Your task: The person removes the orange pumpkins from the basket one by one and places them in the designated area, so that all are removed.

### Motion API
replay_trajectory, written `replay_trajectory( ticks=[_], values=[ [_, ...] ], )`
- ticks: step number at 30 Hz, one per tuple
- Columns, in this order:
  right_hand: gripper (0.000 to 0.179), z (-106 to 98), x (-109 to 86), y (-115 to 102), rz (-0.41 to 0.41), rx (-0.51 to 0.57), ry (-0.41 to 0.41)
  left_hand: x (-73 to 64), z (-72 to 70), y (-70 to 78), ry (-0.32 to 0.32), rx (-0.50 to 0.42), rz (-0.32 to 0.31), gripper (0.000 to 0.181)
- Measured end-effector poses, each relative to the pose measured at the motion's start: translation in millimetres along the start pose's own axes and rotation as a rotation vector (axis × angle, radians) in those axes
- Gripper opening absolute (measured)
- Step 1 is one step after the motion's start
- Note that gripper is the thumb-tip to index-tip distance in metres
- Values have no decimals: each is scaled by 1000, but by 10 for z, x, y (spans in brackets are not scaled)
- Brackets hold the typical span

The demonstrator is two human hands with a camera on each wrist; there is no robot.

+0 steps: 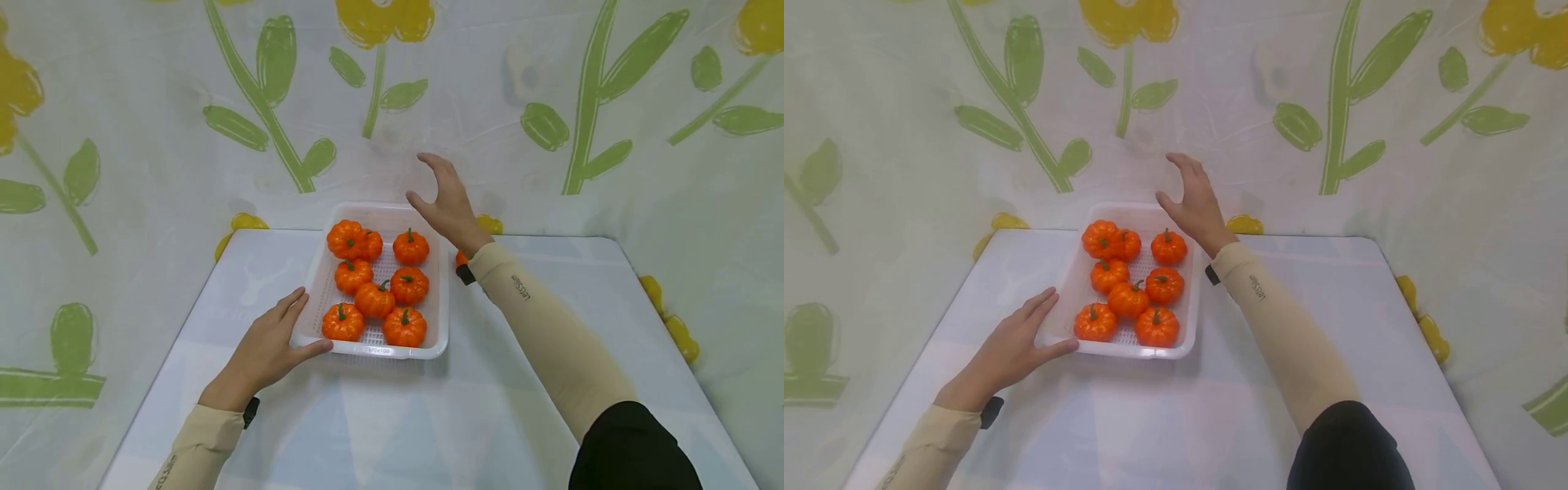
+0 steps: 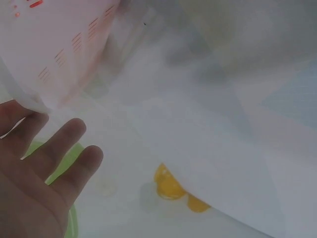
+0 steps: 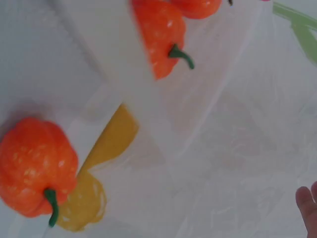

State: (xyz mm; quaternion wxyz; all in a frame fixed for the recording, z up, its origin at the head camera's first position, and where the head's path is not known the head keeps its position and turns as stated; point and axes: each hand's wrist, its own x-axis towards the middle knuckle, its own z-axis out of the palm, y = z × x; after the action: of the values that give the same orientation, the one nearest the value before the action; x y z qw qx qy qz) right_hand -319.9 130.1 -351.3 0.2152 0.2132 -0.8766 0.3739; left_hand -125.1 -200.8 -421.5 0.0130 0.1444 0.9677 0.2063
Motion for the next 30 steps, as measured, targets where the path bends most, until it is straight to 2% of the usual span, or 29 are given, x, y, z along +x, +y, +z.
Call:
replay_trajectory(
  ticks=[3, 9, 18, 26, 30],
  values=[
    [67, 89, 56, -100, -18, 15, 4, -5, 0, -10, 5, -1, -1, 111],
    [68, 267, 110, -225, 22, 81, -4, -11, 2, -27, 6, -2, -8, 111],
    [61, 479, 55, -264, 49, 200, -87, -3, 34, -31, -5, -5, -19, 113],
    [67, 627, -31, -275, 90, 236, -207, -3, 55, -41, 3, -12, -12, 112],
    [74, 694, -74, -305, 84, 220, -320, 7, 59, -43, 6, -13, -7, 111]
  ],
)
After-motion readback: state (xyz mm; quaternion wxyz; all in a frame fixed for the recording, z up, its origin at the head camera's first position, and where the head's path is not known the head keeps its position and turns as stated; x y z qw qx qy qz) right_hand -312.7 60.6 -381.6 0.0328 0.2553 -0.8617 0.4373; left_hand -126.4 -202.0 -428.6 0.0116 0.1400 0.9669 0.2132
